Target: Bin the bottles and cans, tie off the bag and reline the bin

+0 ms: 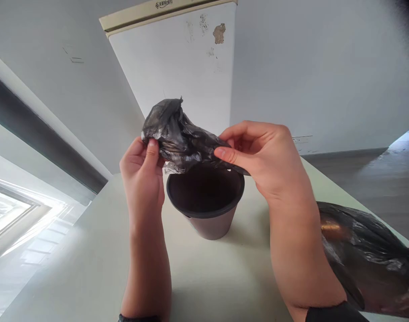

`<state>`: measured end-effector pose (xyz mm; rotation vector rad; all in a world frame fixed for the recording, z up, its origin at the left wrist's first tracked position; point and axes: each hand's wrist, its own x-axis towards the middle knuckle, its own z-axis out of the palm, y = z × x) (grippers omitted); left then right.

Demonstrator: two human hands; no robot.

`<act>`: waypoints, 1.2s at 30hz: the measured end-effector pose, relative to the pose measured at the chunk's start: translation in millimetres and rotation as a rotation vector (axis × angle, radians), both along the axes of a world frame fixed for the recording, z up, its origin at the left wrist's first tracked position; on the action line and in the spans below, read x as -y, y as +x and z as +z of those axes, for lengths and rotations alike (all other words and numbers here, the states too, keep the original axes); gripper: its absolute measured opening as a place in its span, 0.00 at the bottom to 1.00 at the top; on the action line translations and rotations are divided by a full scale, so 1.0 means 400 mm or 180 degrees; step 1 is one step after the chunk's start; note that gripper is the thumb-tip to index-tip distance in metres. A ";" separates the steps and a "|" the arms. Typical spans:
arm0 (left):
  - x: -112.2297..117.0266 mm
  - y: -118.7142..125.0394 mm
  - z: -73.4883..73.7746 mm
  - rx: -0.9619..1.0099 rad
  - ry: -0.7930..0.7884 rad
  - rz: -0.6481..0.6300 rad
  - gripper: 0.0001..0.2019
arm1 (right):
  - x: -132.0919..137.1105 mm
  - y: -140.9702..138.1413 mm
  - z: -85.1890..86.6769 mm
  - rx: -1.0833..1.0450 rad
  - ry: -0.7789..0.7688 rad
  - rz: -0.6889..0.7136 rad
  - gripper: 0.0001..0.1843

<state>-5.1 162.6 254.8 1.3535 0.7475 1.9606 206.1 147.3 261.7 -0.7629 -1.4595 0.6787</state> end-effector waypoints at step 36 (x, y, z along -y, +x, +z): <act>-0.050 -0.158 -0.011 0.0526 -0.0451 0.0149 0.02 | 0.000 0.107 0.005 -0.0898 0.0186 -0.0579 0.09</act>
